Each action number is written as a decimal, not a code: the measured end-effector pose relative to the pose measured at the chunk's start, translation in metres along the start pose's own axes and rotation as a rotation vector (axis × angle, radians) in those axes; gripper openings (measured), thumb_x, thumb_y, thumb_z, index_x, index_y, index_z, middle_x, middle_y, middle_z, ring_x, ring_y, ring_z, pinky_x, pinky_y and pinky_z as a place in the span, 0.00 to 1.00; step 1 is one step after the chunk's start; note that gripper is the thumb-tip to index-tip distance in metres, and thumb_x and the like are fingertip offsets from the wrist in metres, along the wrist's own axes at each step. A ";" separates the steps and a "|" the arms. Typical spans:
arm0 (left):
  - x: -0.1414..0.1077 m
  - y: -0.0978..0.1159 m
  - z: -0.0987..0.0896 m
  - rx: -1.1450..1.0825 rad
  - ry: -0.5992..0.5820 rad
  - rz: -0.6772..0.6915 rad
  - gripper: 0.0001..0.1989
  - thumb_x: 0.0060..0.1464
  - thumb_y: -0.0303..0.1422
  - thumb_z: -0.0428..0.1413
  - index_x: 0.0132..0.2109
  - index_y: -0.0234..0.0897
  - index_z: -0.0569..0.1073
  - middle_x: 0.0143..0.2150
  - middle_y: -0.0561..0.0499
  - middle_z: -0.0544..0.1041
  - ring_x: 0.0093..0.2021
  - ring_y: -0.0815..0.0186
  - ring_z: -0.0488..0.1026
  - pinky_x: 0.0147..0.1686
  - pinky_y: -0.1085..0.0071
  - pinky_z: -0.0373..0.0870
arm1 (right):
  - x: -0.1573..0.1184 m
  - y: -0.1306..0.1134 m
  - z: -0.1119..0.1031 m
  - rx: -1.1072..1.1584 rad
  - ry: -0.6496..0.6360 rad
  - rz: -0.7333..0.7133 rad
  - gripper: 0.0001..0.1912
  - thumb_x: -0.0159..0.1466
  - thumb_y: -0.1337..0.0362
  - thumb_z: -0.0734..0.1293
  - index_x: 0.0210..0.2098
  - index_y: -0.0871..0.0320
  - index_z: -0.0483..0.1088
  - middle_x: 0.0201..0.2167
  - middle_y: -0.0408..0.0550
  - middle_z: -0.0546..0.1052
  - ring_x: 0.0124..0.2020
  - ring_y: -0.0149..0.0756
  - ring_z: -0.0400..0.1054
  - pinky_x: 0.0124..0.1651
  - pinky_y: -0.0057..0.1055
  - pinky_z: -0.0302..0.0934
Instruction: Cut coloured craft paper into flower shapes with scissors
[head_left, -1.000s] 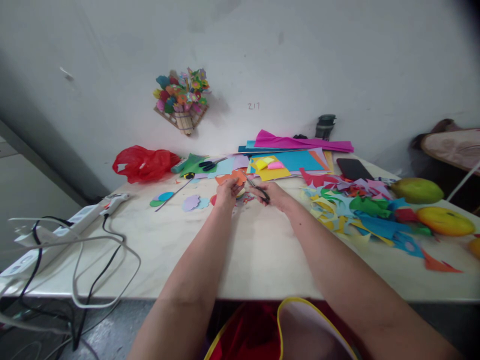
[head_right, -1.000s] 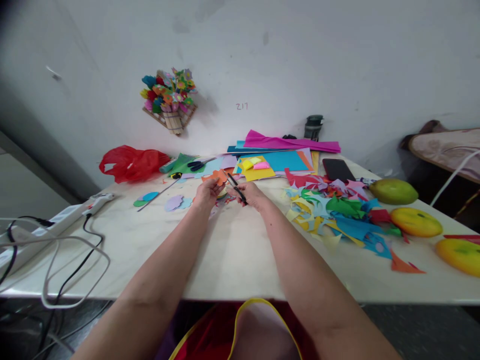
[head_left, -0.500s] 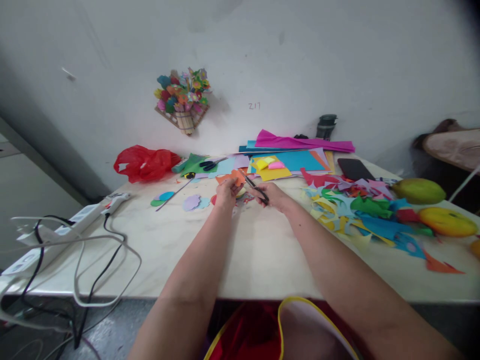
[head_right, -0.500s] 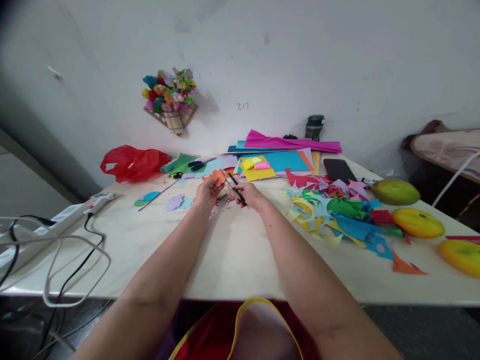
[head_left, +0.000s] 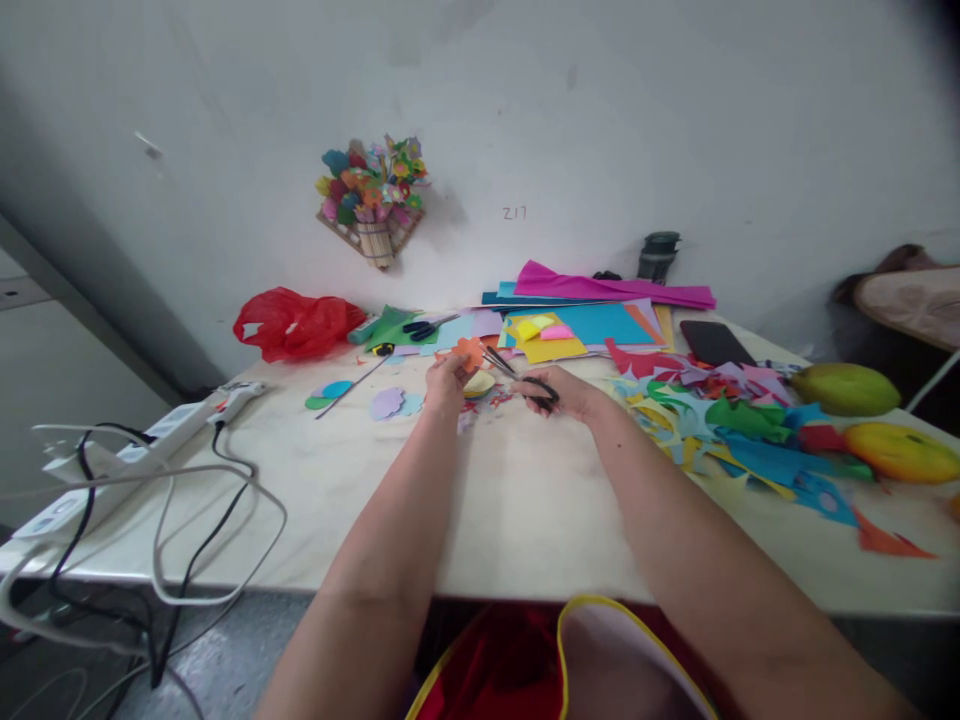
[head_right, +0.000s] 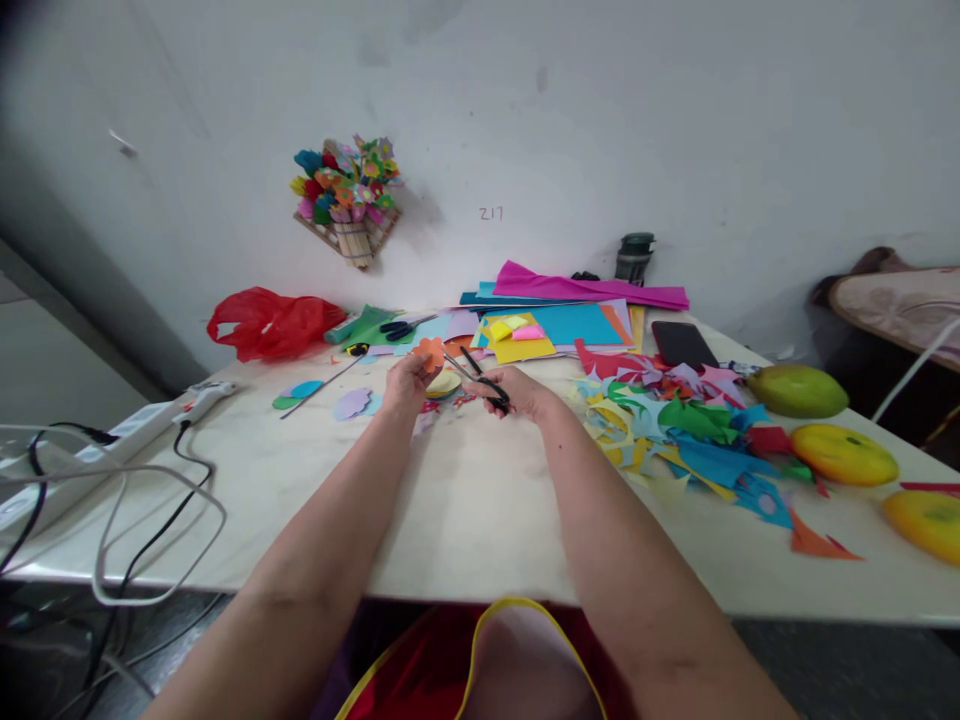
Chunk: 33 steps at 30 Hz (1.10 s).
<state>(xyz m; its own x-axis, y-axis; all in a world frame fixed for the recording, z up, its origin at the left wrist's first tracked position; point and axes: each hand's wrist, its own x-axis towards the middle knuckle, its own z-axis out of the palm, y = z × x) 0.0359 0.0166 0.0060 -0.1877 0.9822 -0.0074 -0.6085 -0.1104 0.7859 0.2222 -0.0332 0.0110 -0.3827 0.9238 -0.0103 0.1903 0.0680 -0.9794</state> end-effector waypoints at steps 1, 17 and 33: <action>0.001 0.001 -0.001 -0.003 0.006 0.000 0.06 0.37 0.23 0.58 0.26 0.35 0.68 0.24 0.51 0.75 0.32 0.63 0.77 0.42 0.65 0.74 | -0.001 -0.001 -0.002 -0.010 -0.010 -0.004 0.15 0.57 0.56 0.70 0.24 0.60 0.65 0.15 0.42 0.69 0.13 0.23 0.57 0.14 0.22 0.46; 0.008 0.008 -0.013 0.238 -0.178 -0.028 0.07 0.31 0.24 0.59 0.22 0.34 0.68 0.20 0.55 0.69 0.23 0.70 0.68 0.28 0.71 0.69 | -0.004 -0.001 -0.012 -0.280 -0.028 0.088 0.22 0.48 0.51 0.75 0.32 0.62 0.73 0.14 0.38 0.67 0.13 0.22 0.56 0.16 0.22 0.49; 0.011 0.005 -0.019 0.506 -0.339 -0.051 0.09 0.32 0.26 0.57 0.15 0.34 0.63 0.15 0.55 0.62 0.17 0.74 0.58 0.18 0.74 0.54 | -0.005 -0.005 -0.011 -0.396 -0.087 0.103 0.22 0.47 0.51 0.76 0.31 0.63 0.75 0.14 0.39 0.67 0.15 0.24 0.58 0.19 0.24 0.53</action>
<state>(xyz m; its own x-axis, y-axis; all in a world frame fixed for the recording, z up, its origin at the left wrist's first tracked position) 0.0158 0.0235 -0.0021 0.1381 0.9873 0.0789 -0.1524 -0.0575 0.9866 0.2333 -0.0336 0.0181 -0.4151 0.8993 -0.1377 0.5582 0.1322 -0.8191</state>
